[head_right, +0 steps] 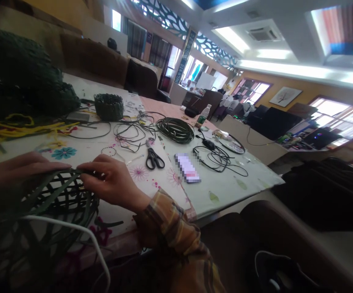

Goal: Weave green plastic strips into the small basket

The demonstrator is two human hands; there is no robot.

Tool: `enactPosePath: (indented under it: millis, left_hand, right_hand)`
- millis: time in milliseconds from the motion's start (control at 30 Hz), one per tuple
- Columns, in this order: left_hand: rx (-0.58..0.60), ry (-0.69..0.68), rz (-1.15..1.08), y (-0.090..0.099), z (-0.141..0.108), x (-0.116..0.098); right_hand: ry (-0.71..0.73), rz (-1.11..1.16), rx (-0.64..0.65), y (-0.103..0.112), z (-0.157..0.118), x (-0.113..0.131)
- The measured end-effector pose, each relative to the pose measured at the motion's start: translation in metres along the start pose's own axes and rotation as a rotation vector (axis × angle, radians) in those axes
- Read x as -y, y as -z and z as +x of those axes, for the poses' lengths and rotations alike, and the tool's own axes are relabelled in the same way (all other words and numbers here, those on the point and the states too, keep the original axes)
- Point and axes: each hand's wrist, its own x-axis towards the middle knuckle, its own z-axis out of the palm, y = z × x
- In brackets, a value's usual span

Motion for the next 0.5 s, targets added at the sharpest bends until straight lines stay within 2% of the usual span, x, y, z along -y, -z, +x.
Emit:
enactPosePath:
  millis: [67,133,200,367,500]
  left_hand:
    - [0.052,-0.024,0.028,0.001,0.001,0.012]
    - [0.135,-0.134,0.029,0.003,0.002,0.024]
    - [0.181,-0.159,0.026,0.004,0.004,0.031]
    - [0.161,-0.181,-0.053,0.001,0.005,0.028]
    - [0.199,-0.142,-0.14,0.0,0.004,0.027]
  right_hand:
    - [0.011,-0.026,-0.017,-0.002,0.0,-0.004]
    - [0.028,-0.054,-0.012,-0.002,0.0,-0.008]
    - [0.054,-0.077,-0.006,-0.001,0.0,-0.011]
    - [0.124,-0.079,-0.032,-0.001,-0.001,-0.014]
    - [0.09,-0.013,-0.041,-0.002,-0.001,-0.016]
